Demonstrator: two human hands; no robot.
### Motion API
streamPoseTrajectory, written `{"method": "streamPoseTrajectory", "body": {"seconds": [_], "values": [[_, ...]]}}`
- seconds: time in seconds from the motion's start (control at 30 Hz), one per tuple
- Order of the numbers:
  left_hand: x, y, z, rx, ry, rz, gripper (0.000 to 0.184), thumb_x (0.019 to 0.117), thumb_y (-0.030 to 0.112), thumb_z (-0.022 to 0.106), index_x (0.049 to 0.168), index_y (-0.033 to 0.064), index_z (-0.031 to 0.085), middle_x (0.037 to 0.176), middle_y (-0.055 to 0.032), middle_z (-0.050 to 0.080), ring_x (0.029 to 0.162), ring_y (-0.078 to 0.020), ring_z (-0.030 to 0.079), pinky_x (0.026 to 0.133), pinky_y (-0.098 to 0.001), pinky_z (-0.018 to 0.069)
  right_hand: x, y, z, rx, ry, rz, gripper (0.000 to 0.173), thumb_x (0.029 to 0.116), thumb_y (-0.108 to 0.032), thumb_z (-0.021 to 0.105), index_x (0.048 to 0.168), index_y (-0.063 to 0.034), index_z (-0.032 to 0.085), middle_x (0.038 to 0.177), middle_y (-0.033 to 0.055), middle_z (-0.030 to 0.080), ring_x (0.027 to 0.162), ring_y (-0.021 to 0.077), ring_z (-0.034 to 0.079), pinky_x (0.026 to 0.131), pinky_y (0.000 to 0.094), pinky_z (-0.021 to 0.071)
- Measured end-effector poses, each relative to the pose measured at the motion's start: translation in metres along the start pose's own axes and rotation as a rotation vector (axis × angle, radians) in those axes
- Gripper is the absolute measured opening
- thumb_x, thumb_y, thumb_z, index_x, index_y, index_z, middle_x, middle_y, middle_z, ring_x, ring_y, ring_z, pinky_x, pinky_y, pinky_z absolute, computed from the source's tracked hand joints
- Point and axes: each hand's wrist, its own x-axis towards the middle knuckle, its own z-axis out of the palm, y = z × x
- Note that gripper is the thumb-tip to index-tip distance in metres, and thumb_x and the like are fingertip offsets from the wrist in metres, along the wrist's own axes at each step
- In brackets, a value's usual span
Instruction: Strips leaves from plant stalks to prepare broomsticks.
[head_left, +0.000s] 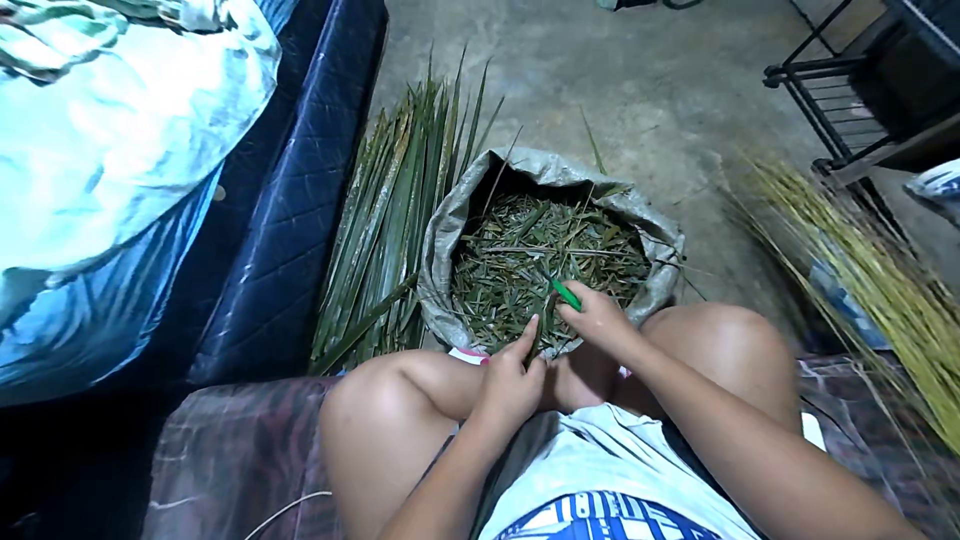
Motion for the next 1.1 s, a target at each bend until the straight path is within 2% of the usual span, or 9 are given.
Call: {"method": "streamPoseTrajectory", "body": {"seconds": [0.07,0.17,0.4,0.53,0.73,0.8,0.9,0.97,1.1], "values": [[0.000,0.001,0.000,0.034,-0.025,0.004,0.056,0.1025,0.012,0.051,0.158,0.0117,0.041,0.127,-0.0166,0.068,0.101,-0.0219,0.068,0.092,-0.0400,0.0532,-0.001,0.001,-0.004,0.162,-0.032,-0.029,0.037,0.1048,-0.021,0.053,0.139,-0.0108,0.060,0.110,0.0120,0.068,0.087,0.0205,0.063,0.079,0.0419,0.0517],[0.000,0.003,-0.001,0.096,-0.122,-0.002,0.065,0.1022,0.016,0.053,0.163,0.0155,0.030,0.135,-0.0164,0.064,0.112,-0.0256,0.066,0.099,-0.0451,0.0508,-0.002,0.007,0.000,0.572,-0.068,-0.093,0.027,0.1062,-0.020,0.050,0.126,-0.0074,0.064,0.070,-0.0043,0.045,0.051,0.0043,0.040,0.048,0.0209,0.0366],[-0.002,0.001,-0.002,0.017,-0.206,0.022,0.060,0.1046,0.020,0.054,0.161,0.0121,0.035,0.116,-0.0132,0.071,0.081,-0.0173,0.067,0.075,-0.0355,0.0559,0.014,0.014,-0.006,0.740,0.283,0.036,0.022,0.1093,-0.017,0.052,0.122,-0.0052,0.065,0.068,-0.0011,0.047,0.050,0.0063,0.040,0.048,0.0222,0.0379],[0.000,-0.002,-0.003,-0.045,-0.126,0.002,0.048,0.1099,0.020,0.043,0.156,0.0084,0.043,0.103,-0.0067,0.072,0.058,-0.0103,0.056,0.058,-0.0299,0.0514,0.007,0.011,-0.014,0.322,0.206,0.010,0.026,0.1085,-0.023,0.055,0.123,-0.0037,0.063,0.087,0.0094,0.059,0.070,0.0168,0.053,0.066,0.0367,0.0470],[0.005,-0.003,-0.010,0.088,-0.027,-0.102,0.042,0.1100,0.018,0.035,0.148,0.0057,0.048,0.102,-0.0152,0.068,0.082,-0.0240,0.065,0.078,-0.0436,0.0538,-0.041,-0.019,0.018,-0.203,-0.231,-0.072,0.031,0.1073,-0.028,0.049,0.115,-0.0015,0.062,0.097,0.0196,0.067,0.093,0.0362,0.066,0.082,0.0568,0.0511],[0.005,0.000,-0.011,0.111,-0.015,-0.105,0.048,0.1082,0.014,0.035,0.155,0.0071,0.043,0.101,-0.0164,0.068,0.085,-0.0254,0.065,0.081,-0.0443,0.0520,-0.048,-0.027,0.023,-0.314,-0.238,-0.067,0.031,0.1078,-0.027,0.048,0.119,-0.0006,0.060,0.104,0.0220,0.068,0.101,0.0395,0.068,0.085,0.0582,0.0515],[0.006,-0.002,-0.007,0.124,0.001,-0.072,0.037,0.1110,0.018,0.036,0.133,-0.0022,0.057,0.106,-0.0170,0.070,0.096,-0.0264,0.068,0.090,-0.0453,0.0527,-0.042,-0.029,0.022,-0.478,-0.132,-0.040,0.033,0.1084,-0.027,0.049,0.126,-0.0007,0.059,0.110,0.0230,0.071,0.107,0.0419,0.070,0.089,0.0598,0.0524],[0.004,0.000,-0.007,0.123,-0.025,-0.054,0.047,0.1116,0.019,0.035,0.156,0.0039,0.040,0.116,-0.0196,0.070,0.103,-0.0282,0.069,0.096,-0.0464,0.0521,-0.032,-0.026,0.015,-0.472,-0.044,0.015,0.033,0.1083,-0.025,0.050,0.129,0.0001,0.058,0.113,0.0250,0.070,0.109,0.0438,0.069,0.094,0.0627,0.0500],[-0.001,0.003,-0.003,0.153,-0.012,0.000,0.053,0.1098,0.017,0.035,0.163,0.0142,0.031,0.102,-0.0143,0.072,0.083,-0.0239,0.067,0.081,-0.0433,0.0542,-0.018,-0.021,-0.013,-0.372,0.063,0.145,0.034,0.1098,-0.027,0.047,0.129,-0.0019,0.059,0.118,0.0242,0.069,0.114,0.0418,0.067,0.093,0.0602,0.0502]]}}
